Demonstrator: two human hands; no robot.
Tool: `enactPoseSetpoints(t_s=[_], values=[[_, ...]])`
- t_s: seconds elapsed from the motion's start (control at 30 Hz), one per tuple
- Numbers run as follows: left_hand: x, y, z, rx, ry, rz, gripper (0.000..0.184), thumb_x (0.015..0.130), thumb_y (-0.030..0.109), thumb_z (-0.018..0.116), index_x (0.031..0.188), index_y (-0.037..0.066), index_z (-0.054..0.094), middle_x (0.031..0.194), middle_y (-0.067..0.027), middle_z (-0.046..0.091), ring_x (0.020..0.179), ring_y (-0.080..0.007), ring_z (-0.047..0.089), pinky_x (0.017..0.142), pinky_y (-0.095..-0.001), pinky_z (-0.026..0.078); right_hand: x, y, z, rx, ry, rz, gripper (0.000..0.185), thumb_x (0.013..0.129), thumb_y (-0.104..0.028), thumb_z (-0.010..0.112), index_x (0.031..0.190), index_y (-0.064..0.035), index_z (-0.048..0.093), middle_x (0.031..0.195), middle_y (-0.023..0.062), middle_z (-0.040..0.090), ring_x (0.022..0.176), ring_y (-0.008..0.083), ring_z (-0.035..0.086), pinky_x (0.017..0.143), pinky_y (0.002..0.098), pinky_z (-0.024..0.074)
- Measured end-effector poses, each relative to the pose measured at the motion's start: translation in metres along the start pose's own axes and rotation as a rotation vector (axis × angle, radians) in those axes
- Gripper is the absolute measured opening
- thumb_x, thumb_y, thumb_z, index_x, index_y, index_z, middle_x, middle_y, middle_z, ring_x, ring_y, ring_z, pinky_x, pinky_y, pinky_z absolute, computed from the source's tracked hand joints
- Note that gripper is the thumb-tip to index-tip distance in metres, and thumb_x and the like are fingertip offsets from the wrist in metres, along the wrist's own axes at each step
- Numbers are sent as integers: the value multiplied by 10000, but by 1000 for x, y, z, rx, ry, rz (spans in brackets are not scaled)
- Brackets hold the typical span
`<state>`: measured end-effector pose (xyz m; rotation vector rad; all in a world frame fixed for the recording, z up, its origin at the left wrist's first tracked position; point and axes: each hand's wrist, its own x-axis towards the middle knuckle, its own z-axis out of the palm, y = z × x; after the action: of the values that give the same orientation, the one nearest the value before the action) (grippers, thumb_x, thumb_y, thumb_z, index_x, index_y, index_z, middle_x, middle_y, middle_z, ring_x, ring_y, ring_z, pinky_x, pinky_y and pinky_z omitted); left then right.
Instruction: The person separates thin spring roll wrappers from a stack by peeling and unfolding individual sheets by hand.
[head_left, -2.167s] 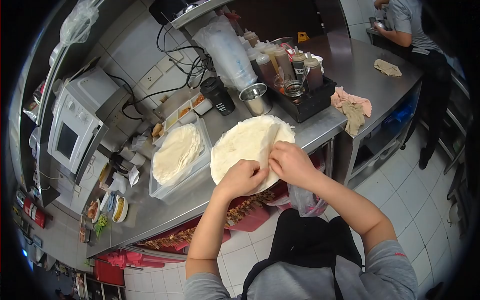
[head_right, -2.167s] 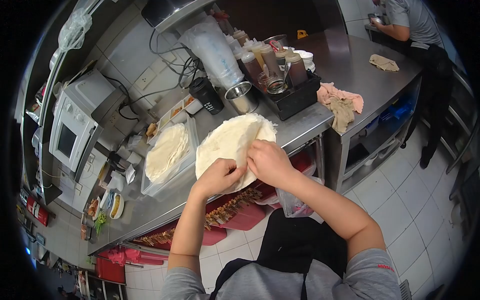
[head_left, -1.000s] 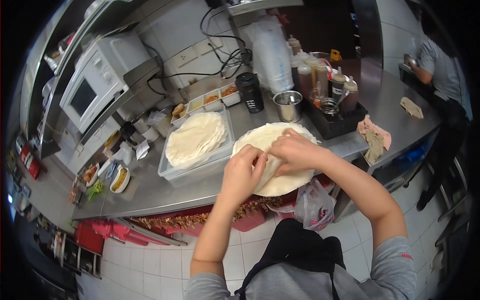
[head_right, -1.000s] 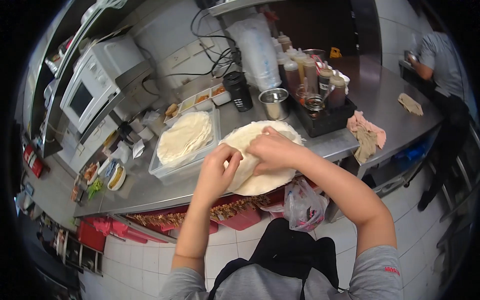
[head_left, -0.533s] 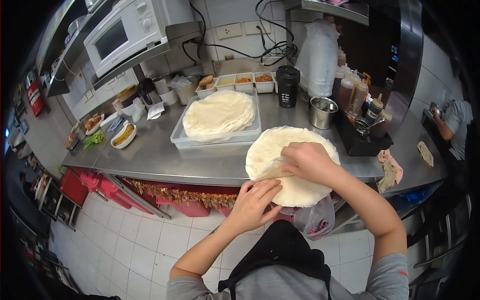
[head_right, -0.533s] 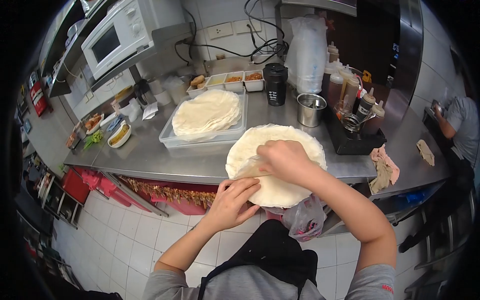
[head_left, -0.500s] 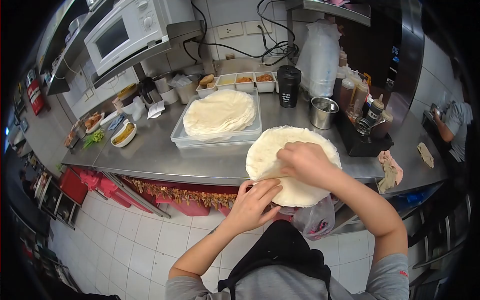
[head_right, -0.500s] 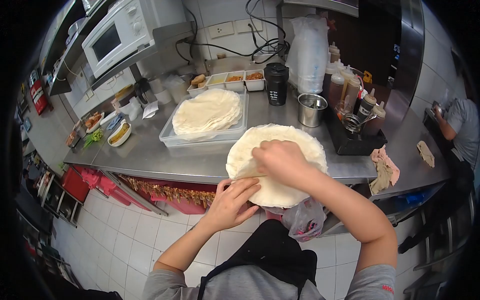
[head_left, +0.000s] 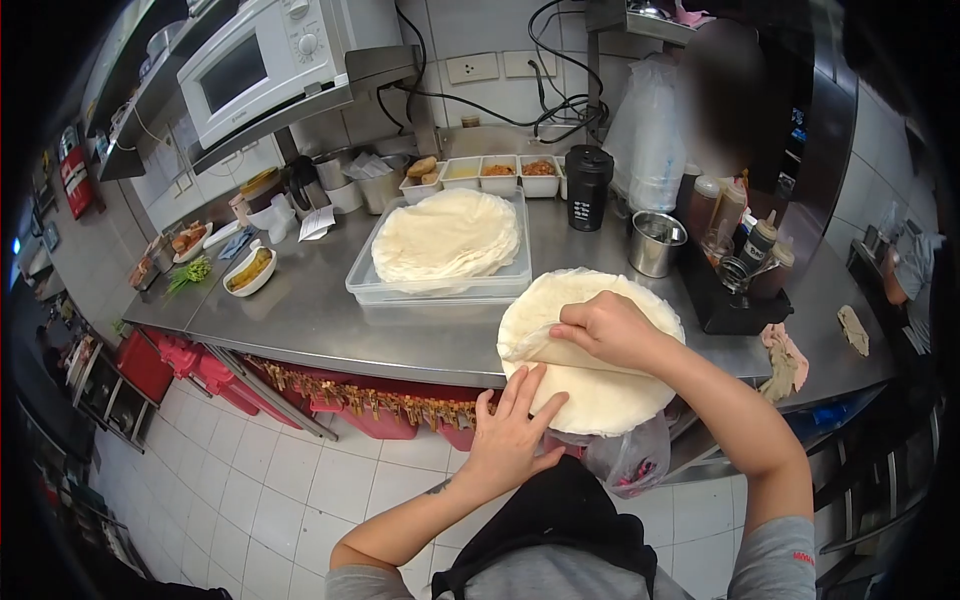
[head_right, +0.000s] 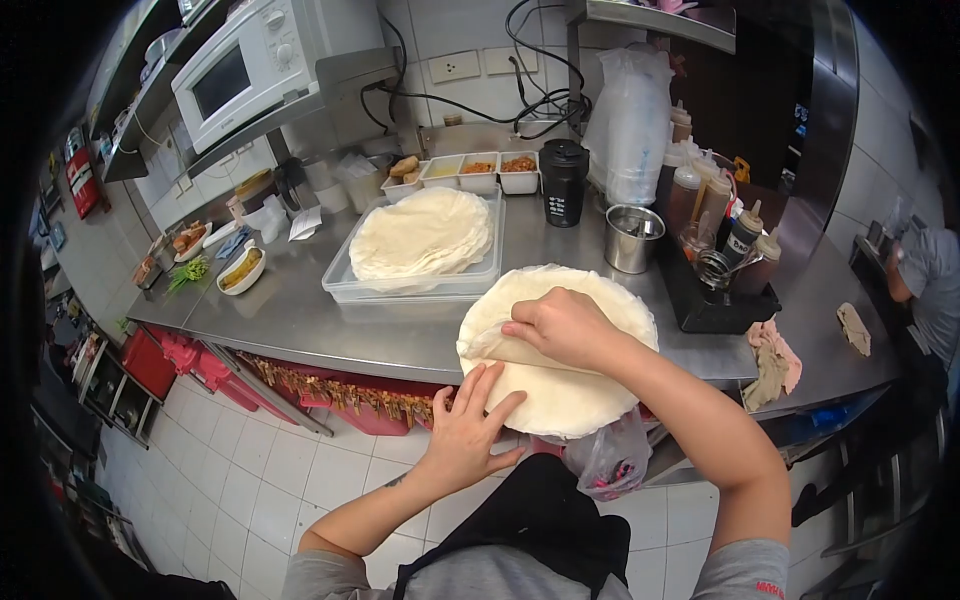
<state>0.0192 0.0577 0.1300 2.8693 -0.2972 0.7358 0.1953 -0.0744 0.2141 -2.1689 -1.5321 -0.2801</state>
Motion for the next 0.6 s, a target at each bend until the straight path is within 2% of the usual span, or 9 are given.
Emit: enactPoseSetpoints(t_s=[0.07, 0.17, 0.27, 0.37, 0.47, 0.6], values=[[1, 1, 0, -19, 0, -25, 699, 659, 421, 780, 1269, 206, 516, 1448, -174, 334, 1328, -329, 332, 923, -510, 317, 0, 1, -2, 10, 6, 9, 303, 888, -338, 614, 772, -64, 673, 624, 156, 612, 626, 356, 615, 593, 454, 483], [6, 1, 0, -37, 22, -20, 746, 645, 405, 793, 1283, 158, 494, 1442, -180, 339, 1320, -337, 337, 911, -479, 325, 1, 5, -3, 25, 39, 34, 305, 889, -335, 614, 769, -61, 672, 627, 154, 615, 623, 351, 614, 592, 447, 484], [11, -8, -3, -23, 7, -57, 804, 642, 401, 796, 1298, 77, 462, 1436, -179, 348, 1312, -358, 338, 942, -499, 323, 1, 7, -7, 11, 73, 41, 298, 889, -326, 616, 770, -59, 672, 629, 153, 617, 621, 345, 615, 588, 440, 485], [11, -13, -1, 8, 23, -63, 864, 644, 404, 794, 1320, 12, 425, 1435, -178, 351, 1335, -371, 316, 1024, -542, 285, -1, 10, -3, 17, 106, 42, 291, 888, -323, 619, 769, -62, 672, 631, 154, 619, 616, 344, 615, 582, 436, 485], [10, -10, -1, 69, -18, -66, 888, 651, 416, 786, 1348, 14, 410, 1451, -174, 336, 1365, -385, 280, 1088, -583, 212, -1, 14, -5, -17, 141, 62, 292, 886, -326, 621, 767, -64, 670, 637, 153, 619, 614, 346, 615, 581, 437, 484], [8, -12, 1, 120, -63, -51, 880, 663, 439, 772, 1355, 27, 419, 1490, -167, 291, 1393, -388, 231, 1090, -622, 176, 1, 18, -10, -25, 198, 89, 300, 890, -318, 619, 752, -54, 652, 627, 162, 596, 598, 358, 595, 561, 437, 462]])
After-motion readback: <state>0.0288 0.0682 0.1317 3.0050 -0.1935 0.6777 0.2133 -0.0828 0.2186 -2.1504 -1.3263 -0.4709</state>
